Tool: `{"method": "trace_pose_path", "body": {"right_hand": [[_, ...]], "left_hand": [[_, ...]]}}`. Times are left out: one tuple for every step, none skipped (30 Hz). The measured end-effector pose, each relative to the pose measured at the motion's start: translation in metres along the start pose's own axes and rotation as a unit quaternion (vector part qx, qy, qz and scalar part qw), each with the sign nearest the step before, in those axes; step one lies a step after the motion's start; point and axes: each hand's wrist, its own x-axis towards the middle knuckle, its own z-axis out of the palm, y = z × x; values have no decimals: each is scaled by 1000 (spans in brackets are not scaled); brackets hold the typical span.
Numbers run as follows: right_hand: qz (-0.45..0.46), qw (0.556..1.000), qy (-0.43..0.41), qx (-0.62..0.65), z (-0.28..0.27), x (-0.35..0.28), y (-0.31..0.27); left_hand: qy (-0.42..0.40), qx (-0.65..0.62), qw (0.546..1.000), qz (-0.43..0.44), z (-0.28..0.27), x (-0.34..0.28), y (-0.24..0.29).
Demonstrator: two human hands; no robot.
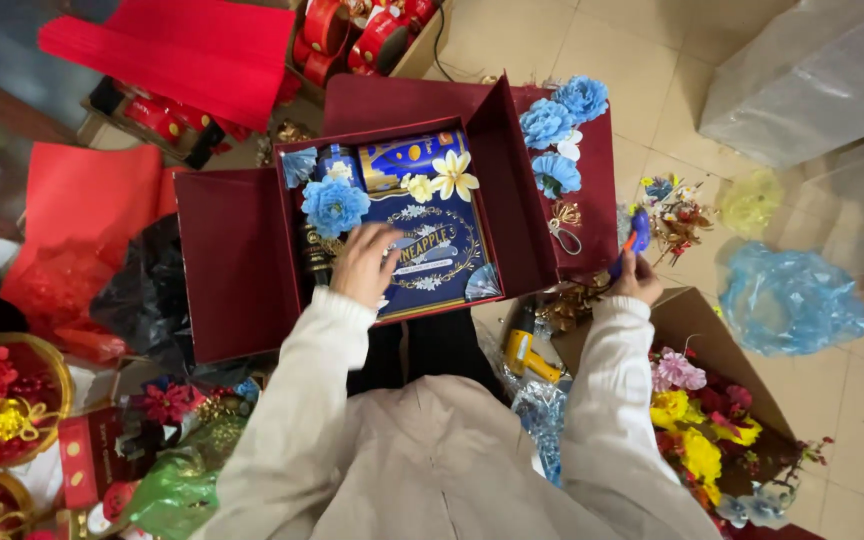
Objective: The person decorates a red gift box containing a blue pineapple-themed item by attaching artificial flowers and a pearl necklace. They use a hot glue gun to secure the decorations inside the box.
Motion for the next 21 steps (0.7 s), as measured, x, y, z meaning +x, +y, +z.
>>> {"method": "trace_pose_path", "body": {"right_hand": [[0,1000,4,2,1,-19,-24],[25,995,39,88,0,-39,-48],[49,981,73,174,-1,-59,-72],[47,980,79,176,-13,-62,-69],[35,982,73,171,-25,-66,-66],[23,984,67,164,-37,-68,-63],[21,983,73,165,-42,-89,-88],[21,969,56,239,-48,-108,-113],[20,950,38,311,-52,-127,-139],[17,950,40,310,-44,-152,-172],[-10,948,35,317,-36,-177,-205],[-35,946,29,322,-28,-203,-237],[-36,946,30,320,-29,-205,-238],[-97,950,-85,284,-29,-208,-239],[-155,937,-198,243,-31,-211,-240],[-154,937,-199,242,-19,-222,-236],[-111,939,-214,245,-9,-233,-232],[-69,939,-228,249,4,-243,-228],[-69,939,-229,248,22,-242,-231],[-36,931,-290,218,41,-242,-233],[-3,918,-348,187,60,-242,-235]], "left_hand": [[-1,0,1000,5,16,16,-18],[-2,36,999,6,33,31,-35],[-3,71,997,8,50,46,-52],[-3,70,997,14,71,55,-70],[-21,83,996,-5,91,65,-87],[-39,96,994,-24,113,76,-104],[-39,94,995,-18,121,83,-107],[-70,113,989,-58,130,91,-110],[-101,133,981,-99,138,98,-112],[-100,130,982,-96,144,100,-114],[-104,161,977,-99,149,102,-116],[-110,192,970,-102,154,100,-119],[-111,189,970,-102,153,100,-118],[-102,162,977,-92,150,97,-117],[-94,134,983,-83,148,94,-117],[-95,133,983,-84,145,93,-117],[-98,137,983,-71,142,91,-117],[-100,142,983,-58,138,91,-118],[-99,142,983,-59,133,90,-117],[-93,162,982,-29,128,89,-117],[-88,183,979,0,122,88,-117]]}}
